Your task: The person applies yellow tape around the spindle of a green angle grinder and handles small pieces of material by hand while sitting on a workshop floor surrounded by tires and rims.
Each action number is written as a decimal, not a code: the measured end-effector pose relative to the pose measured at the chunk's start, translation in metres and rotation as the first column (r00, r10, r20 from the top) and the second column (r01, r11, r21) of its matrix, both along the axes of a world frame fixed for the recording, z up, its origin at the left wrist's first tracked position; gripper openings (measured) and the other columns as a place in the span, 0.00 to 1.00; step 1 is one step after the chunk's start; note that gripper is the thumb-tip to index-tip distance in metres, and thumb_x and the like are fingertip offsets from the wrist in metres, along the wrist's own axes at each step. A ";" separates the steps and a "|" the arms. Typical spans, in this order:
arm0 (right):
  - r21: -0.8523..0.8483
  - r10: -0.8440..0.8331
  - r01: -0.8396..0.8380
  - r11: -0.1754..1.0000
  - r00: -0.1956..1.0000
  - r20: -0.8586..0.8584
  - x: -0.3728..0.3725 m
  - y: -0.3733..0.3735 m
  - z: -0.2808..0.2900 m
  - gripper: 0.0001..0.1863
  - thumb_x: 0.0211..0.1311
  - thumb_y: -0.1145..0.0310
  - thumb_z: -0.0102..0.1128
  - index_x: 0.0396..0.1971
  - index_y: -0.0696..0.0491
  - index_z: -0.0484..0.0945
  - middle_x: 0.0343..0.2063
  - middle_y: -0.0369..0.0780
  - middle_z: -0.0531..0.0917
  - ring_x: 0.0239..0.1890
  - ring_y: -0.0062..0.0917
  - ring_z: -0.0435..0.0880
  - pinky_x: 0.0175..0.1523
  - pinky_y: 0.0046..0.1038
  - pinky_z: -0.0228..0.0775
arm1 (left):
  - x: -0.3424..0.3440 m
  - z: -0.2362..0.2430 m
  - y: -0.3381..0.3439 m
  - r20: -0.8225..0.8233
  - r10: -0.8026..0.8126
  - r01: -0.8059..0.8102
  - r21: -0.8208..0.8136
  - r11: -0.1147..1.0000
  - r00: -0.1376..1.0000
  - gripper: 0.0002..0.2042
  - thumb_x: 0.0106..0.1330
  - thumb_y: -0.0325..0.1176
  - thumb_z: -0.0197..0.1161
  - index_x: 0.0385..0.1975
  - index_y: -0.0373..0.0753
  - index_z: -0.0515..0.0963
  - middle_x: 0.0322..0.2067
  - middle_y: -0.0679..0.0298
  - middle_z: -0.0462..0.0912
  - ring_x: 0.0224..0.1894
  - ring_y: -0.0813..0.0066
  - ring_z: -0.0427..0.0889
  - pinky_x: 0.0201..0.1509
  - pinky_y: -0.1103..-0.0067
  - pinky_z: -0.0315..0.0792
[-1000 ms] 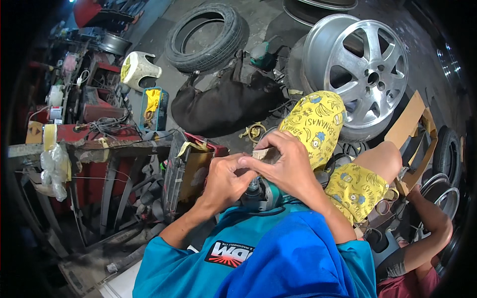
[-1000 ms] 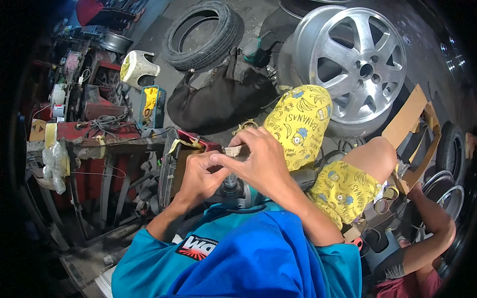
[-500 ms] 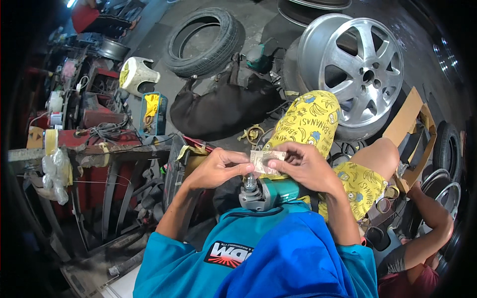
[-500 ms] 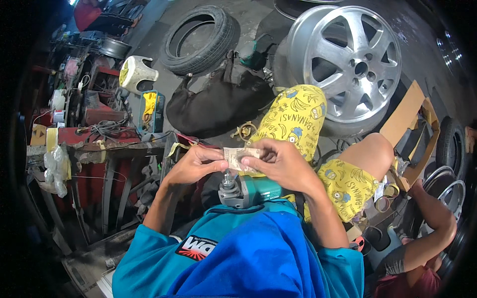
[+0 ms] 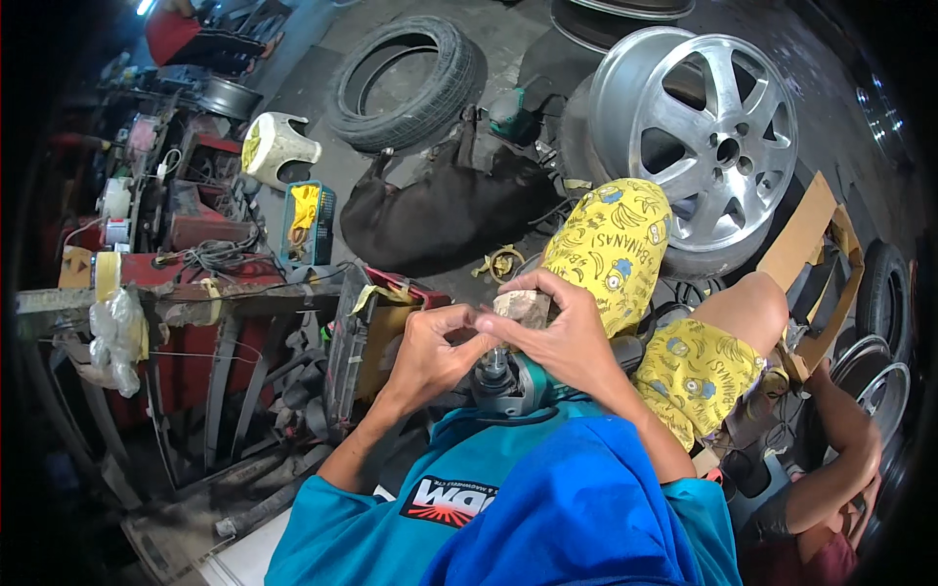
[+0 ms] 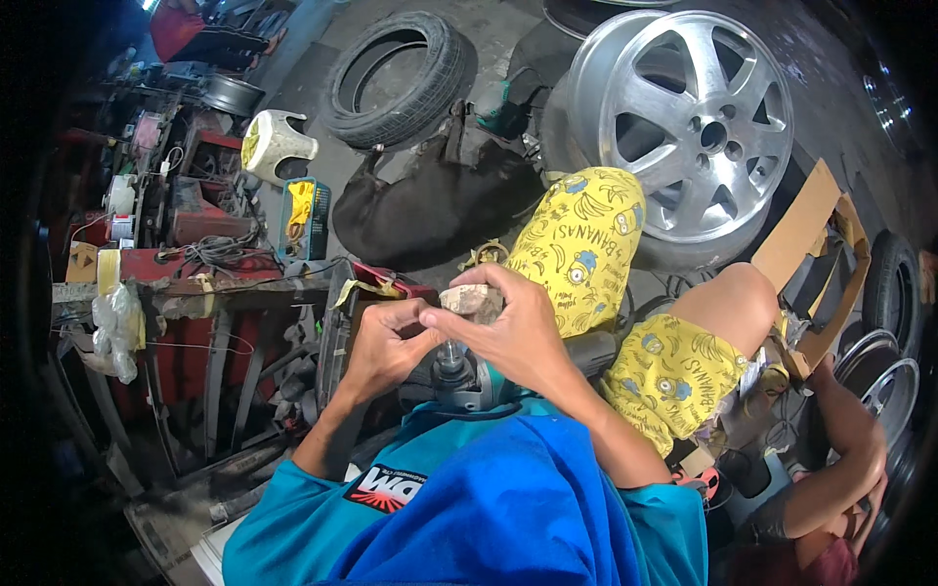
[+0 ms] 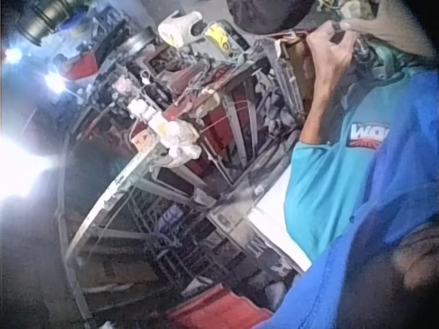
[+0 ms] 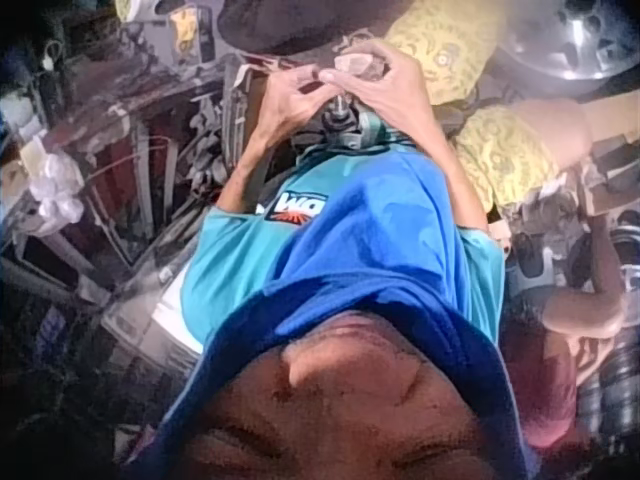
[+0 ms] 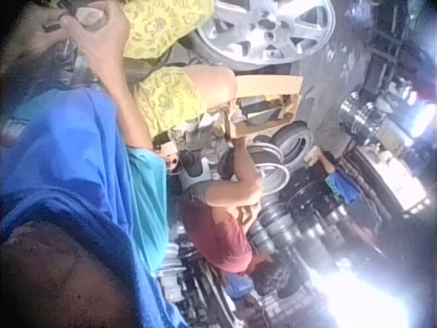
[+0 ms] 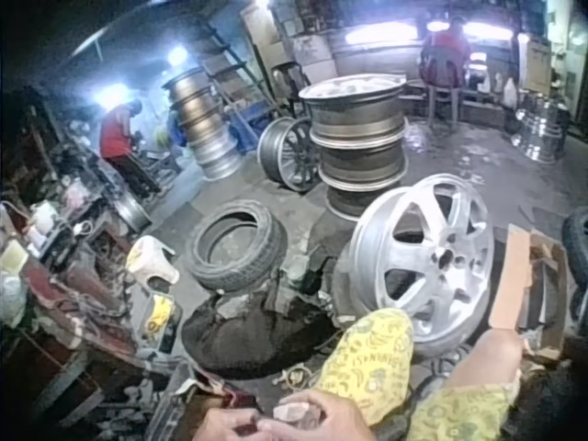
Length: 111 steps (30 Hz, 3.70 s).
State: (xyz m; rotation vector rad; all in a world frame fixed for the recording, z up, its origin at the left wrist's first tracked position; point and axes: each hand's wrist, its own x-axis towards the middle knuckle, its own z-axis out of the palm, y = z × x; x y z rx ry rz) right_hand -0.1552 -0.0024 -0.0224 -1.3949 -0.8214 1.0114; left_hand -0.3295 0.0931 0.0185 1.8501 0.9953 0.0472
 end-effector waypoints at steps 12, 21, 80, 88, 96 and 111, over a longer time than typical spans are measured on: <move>0.132 0.011 -0.017 0.991 0.999 0.047 0.011 0.005 -0.012 0.10 0.61 0.68 0.75 0.33 0.59 0.86 0.30 0.43 0.87 0.35 0.29 0.86 0.43 0.31 0.77 | 0.009 -0.006 -0.001 0.094 0.020 -0.013 -0.074 0.997 0.995 0.08 0.71 0.27 0.72 0.44 0.29 0.87 0.37 0.62 0.91 0.41 0.81 0.86 0.47 0.81 0.79; -0.110 0.214 -0.231 0.967 0.966 -0.146 0.038 -0.039 -0.031 0.19 0.60 0.58 0.81 0.30 0.58 0.81 0.20 0.35 0.77 0.27 0.16 0.75 0.32 0.26 0.69 | 0.014 0.007 0.016 0.050 -0.059 0.070 -0.262 0.963 0.997 0.09 0.74 0.28 0.68 0.46 0.27 0.87 0.38 0.63 0.91 0.42 0.82 0.83 0.49 0.82 0.77; 0.011 0.172 -0.176 0.984 0.972 0.158 0.041 -0.026 -0.015 0.11 0.65 0.71 0.74 0.30 0.61 0.81 0.26 0.40 0.85 0.29 0.22 0.82 0.36 0.28 0.72 | 0.006 -0.022 -0.012 0.201 0.296 -0.238 -0.268 0.934 0.934 0.11 0.74 0.28 0.69 0.49 0.26 0.87 0.37 0.60 0.92 0.38 0.82 0.85 0.45 0.83 0.78; 0.107 0.136 -0.154 0.982 0.977 0.162 0.034 -0.029 -0.010 0.10 0.65 0.70 0.71 0.31 0.60 0.80 0.25 0.44 0.82 0.27 0.35 0.81 0.35 0.35 0.72 | 0.006 -0.023 -0.002 0.183 0.233 -0.181 -0.261 0.948 0.955 0.08 0.71 0.27 0.72 0.43 0.28 0.86 0.36 0.64 0.90 0.38 0.83 0.83 0.46 0.83 0.77; -0.001 0.197 -0.197 0.980 0.978 0.064 0.053 -0.035 -0.022 0.12 0.66 0.69 0.72 0.29 0.60 0.80 0.20 0.39 0.79 0.24 0.22 0.74 0.32 0.31 0.67 | 0.004 -0.025 0.026 0.248 -0.047 0.160 -0.456 0.875 0.968 0.12 0.77 0.30 0.65 0.52 0.28 0.85 0.41 0.61 0.91 0.45 0.79 0.84 0.54 0.78 0.77; 0.150 0.033 -0.066 0.986 0.976 0.214 0.034 -0.026 0.000 0.13 0.61 0.70 0.72 0.27 0.61 0.77 0.21 0.43 0.79 0.23 0.32 0.78 0.32 0.33 0.69 | 0.018 -0.026 -0.030 0.261 0.267 -0.280 0.011 0.960 0.928 0.07 0.72 0.25 0.70 0.43 0.26 0.85 0.36 0.63 0.89 0.39 0.82 0.85 0.45 0.84 0.77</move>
